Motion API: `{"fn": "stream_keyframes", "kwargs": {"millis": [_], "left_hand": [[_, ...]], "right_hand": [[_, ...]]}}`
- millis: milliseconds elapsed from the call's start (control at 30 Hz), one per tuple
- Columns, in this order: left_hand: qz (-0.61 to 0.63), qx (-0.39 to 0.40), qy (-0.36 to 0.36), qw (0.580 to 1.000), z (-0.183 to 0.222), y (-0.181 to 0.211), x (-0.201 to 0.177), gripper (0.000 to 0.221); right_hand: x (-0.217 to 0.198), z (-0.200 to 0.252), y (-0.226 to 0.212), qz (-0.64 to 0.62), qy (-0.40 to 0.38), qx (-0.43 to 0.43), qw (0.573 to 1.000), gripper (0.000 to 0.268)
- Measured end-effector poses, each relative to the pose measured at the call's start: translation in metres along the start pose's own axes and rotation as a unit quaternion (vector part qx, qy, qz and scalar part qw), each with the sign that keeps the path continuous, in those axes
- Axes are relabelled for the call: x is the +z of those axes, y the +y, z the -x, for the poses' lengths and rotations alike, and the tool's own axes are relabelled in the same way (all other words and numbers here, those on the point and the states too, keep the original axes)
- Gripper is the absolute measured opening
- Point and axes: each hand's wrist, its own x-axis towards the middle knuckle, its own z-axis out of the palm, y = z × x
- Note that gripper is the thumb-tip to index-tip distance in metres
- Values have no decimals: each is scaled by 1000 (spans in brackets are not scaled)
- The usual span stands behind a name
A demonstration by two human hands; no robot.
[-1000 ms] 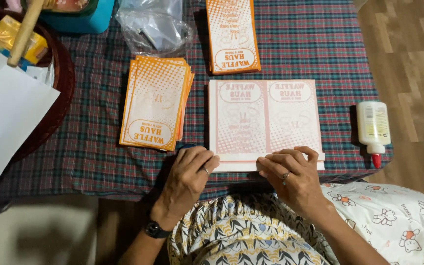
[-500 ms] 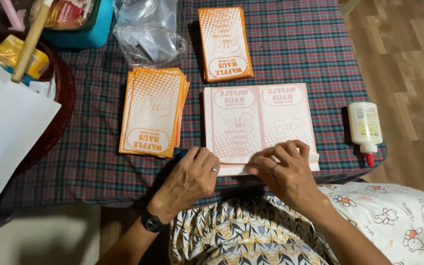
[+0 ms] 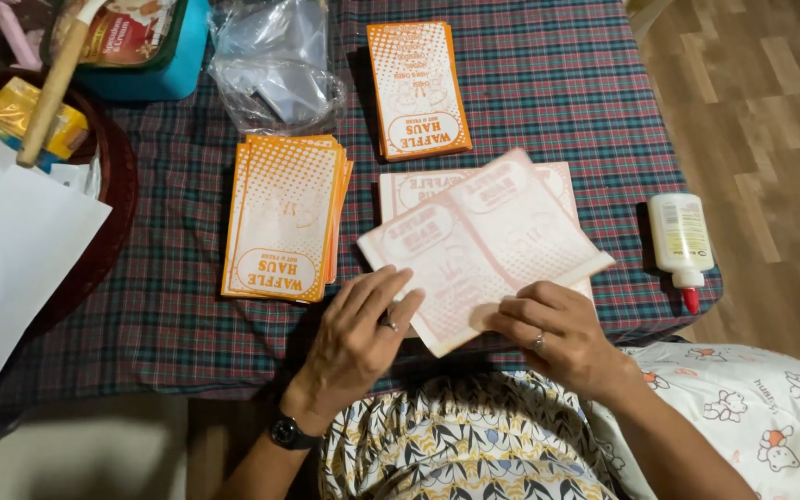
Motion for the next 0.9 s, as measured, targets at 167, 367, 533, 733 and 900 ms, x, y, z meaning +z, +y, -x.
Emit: {"fn": "stream_keyframes", "kwargs": {"millis": [167, 367, 533, 733, 900], "left_hand": [[73, 37, 47, 995, 20, 4, 26, 8], [24, 93, 54, 994, 10, 20, 64, 8], [-77, 115, 7, 990, -24, 35, 63, 6], [-107, 116, -21, 987, -24, 46, 80, 10], [-70, 66, -113, 989, -32, 55, 73, 6]], "right_hand": [[-12, 12, 27, -77, 3, 12, 997, 17], [-26, 3, 33, -22, -31, 54, 998, 20], [-24, 39, 30, 56, -9, 42, 997, 28], [-33, 34, 20, 61, -1, 55, 997, 18], [-37, 38, 22, 65, -55, 97, 992, 13]]}}
